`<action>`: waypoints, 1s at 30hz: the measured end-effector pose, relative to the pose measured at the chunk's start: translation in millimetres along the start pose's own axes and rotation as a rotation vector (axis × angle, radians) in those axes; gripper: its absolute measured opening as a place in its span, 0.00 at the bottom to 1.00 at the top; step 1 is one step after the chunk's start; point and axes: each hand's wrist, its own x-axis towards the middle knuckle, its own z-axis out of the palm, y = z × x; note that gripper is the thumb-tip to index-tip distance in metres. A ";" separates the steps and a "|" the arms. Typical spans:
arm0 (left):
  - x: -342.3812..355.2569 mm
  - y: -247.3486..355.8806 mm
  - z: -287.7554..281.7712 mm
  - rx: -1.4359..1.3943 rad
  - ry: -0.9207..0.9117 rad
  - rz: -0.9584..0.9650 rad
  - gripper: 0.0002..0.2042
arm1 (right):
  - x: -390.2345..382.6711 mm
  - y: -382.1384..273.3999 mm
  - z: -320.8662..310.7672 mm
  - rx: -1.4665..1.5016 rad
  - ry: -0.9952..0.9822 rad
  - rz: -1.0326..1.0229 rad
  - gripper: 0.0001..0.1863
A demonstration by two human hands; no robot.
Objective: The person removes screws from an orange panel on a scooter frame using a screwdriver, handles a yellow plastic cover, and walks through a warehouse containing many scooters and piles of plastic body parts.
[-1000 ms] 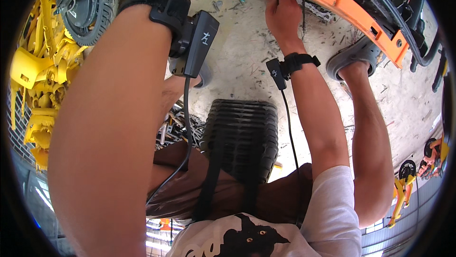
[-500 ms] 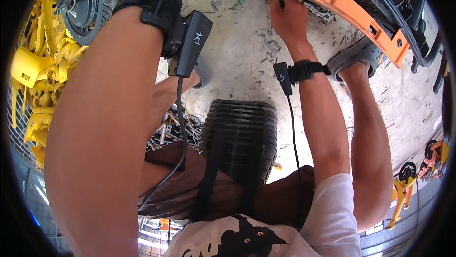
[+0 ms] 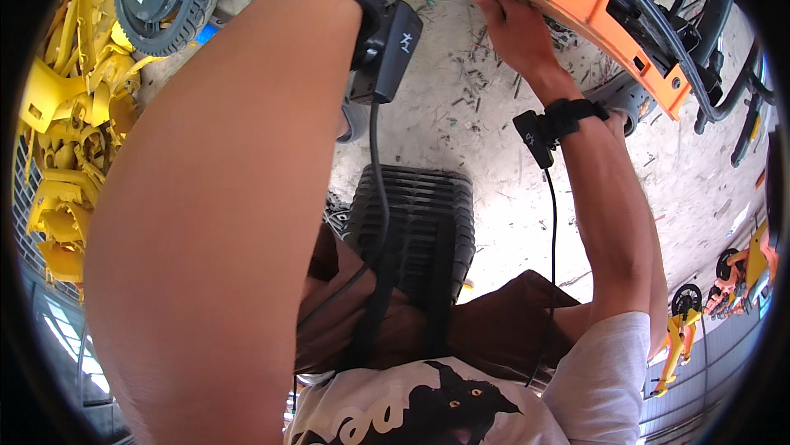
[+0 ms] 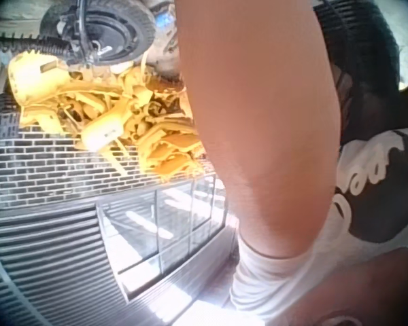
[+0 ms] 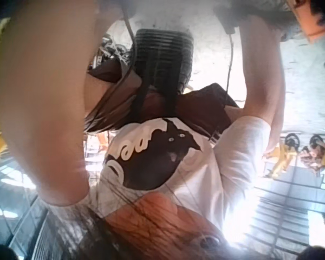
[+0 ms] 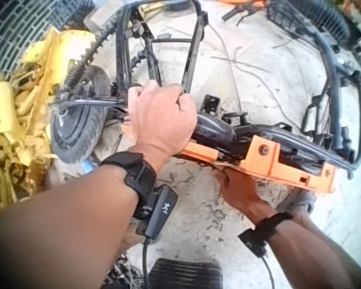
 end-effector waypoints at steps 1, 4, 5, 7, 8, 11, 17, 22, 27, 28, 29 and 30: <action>-0.5 -1.2 -0.5 0.009 -0.012 -0.003 0.13 | -0.2 -0.9 -0.9 -0.010 -0.001 0.001 0.25; -2.0 -5.7 -4.8 0.027 -0.017 -0.011 0.12 | -2.4 -7.5 -6.9 -0.054 0.050 -0.067 0.24; -3.2 -6.9 -7.7 0.031 0.002 -0.010 0.12 | -3.4 -9.1 -12.9 -0.062 0.036 -0.066 0.24; -4.7 -7.0 -10.8 0.044 -0.049 -0.017 0.12 | -7.0 -10.7 -29.1 -0.080 0.007 -0.089 0.23; -6.2 -6.6 -12.9 0.002 -0.053 0.010 0.12 | -7.5 -14.1 -31.2 -0.062 -0.030 -0.058 0.23; -0.6 0.2 -10.1 -0.038 -0.028 0.018 0.11 | -16.7 -25.4 -31.2 -0.120 0.016 0.067 0.21; 4.1 3.1 -11.0 -0.032 -0.073 -0.019 0.12 | -38.1 -34.5 -27.1 0.029 0.194 0.093 0.14; 1.7 1.7 -8.1 0.001 -0.044 -0.033 0.13 | -40.7 -67.5 -44.3 0.043 0.361 -0.013 0.10; -3.6 0.9 -15.1 0.008 -0.170 -0.064 0.13 | -53.3 -121.9 -47.7 0.169 0.464 -0.160 0.09; -3.1 1.9 -15.6 0.036 -0.150 -0.047 0.13 | -52.1 -126.2 -46.2 0.225 0.469 -0.171 0.09; -1.2 2.1 -15.7 0.033 -0.150 -0.050 0.13 | -52.5 -130.1 -41.0 0.274 0.456 -0.191 0.10; 0.3 3.1 -15.8 0.035 -0.153 -0.052 0.13 | -51.1 -134.2 -32.5 0.320 0.427 -0.178 0.10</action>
